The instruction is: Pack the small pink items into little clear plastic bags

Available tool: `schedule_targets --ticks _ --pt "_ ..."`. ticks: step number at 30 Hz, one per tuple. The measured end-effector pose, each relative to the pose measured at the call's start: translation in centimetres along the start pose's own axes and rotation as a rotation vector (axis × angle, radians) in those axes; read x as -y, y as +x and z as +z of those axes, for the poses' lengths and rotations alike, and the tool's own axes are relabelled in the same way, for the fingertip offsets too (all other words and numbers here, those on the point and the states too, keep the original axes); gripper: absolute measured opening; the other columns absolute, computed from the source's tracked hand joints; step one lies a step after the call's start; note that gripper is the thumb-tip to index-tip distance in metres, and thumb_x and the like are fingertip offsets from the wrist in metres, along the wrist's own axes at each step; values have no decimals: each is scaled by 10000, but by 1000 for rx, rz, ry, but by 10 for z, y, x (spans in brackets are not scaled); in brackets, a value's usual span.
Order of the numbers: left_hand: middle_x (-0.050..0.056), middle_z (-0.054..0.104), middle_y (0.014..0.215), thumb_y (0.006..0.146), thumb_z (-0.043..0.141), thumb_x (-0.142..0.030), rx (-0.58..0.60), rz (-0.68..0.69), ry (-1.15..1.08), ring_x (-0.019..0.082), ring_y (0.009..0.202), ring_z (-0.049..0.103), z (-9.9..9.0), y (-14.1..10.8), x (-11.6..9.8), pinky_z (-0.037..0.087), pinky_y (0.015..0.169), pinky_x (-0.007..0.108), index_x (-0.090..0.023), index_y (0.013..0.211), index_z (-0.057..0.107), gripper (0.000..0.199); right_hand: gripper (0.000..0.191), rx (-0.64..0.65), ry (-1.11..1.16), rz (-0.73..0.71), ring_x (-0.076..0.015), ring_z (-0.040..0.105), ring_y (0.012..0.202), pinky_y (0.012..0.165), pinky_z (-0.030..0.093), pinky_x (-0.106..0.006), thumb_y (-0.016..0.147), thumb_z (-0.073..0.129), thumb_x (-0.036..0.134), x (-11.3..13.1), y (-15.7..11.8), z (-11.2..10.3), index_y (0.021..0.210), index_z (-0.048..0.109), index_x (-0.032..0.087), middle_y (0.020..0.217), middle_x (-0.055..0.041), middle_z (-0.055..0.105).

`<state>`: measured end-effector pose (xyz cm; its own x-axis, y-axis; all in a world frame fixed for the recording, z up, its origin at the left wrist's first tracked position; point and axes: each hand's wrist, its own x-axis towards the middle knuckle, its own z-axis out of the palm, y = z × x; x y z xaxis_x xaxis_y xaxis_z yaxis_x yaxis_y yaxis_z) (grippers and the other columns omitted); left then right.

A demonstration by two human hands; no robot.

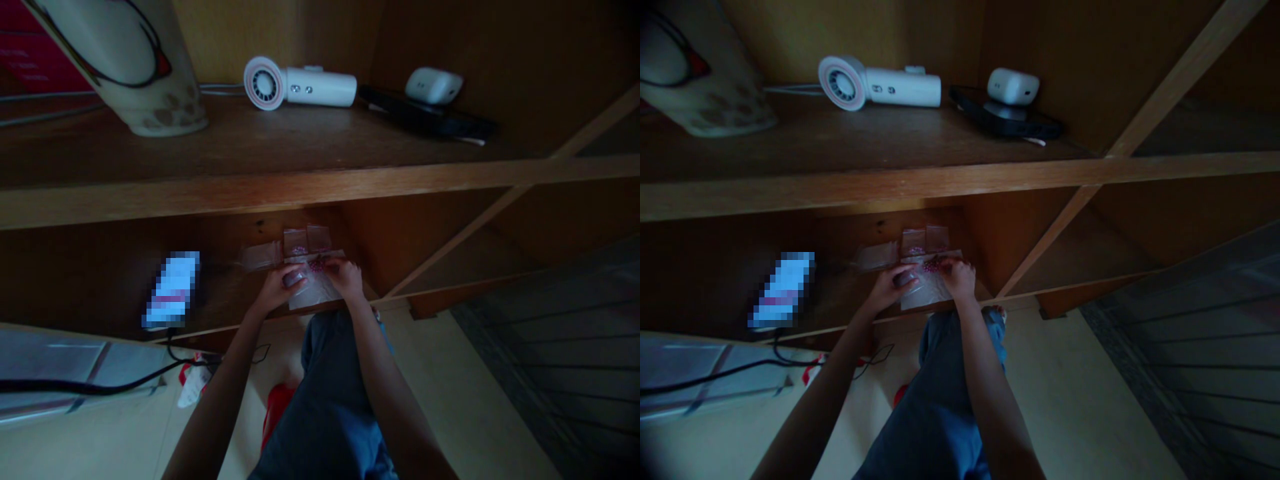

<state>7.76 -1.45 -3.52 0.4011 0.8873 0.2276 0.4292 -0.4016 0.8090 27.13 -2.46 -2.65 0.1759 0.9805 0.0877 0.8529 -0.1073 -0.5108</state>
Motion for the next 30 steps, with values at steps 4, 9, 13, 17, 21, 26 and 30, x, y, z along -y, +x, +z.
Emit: schedule_targets --ticks 4,9,13,17,21,26,30 --pt "59 688 971 751 596 -361 11 -14 19 174 838 640 -1 0 -1 488 798 287 -167 1083 609 385 151 15 -30 15 -171 619 841 788 418 -275 767 570 328 1 0 0 849 692 294 872 11 696" --pt "68 683 986 752 593 -364 1 4 9 182 857 634 -1 0 0 485 807 307 -165 1083 607 386 158 6 4 1 -185 613 854 794 410 -287 756 586 361 -1 0 1 839 699 287 846 -9 697" --pt "65 684 983 755 590 -367 4 -4 4 183 856 636 -1 0 0 486 809 308 -167 1090 605 390 161 -36 -2 7 -201 604 844 806 402 -317 764 576 342 -2 -1 1 833 703 271 832 -40 693" --pt "63 689 966 751 593 -368 1 -9 4 182 841 640 -1 0 -1 492 796 302 -167 1081 611 386 159 -51 4 6 -215 592 859 824 392 -339 765 571 320 -1 -2 1 815 704 247 829 -67 685" --pt "59 688 971 752 593 -369 -5 7 13 178 841 640 0 0 0 490 794 296 -169 1072 615 378 156 -69 17 9 -212 596 855 805 406 -330 764 563 298 -3 -1 3 810 702 244 833 -61 687" --pt "66 689 957 748 599 -371 0 7 6 178 831 640 -1 0 0 491 784 296 -160 1074 611 389 141 -36 353 -76 -162 617 763 722 448 -273 752 569 276 -7 4 5 800 687 216 825 -28 692" --pt "75 678 1009 743 607 -363 -1 2 -6 190 883 634 -1 0 0 484 824 315 -161 1079 608 393 129 71 622 -189 -150 618 743 701 464 -267 730 591 271 -3 4 8 797 674 198 810 -23 686"
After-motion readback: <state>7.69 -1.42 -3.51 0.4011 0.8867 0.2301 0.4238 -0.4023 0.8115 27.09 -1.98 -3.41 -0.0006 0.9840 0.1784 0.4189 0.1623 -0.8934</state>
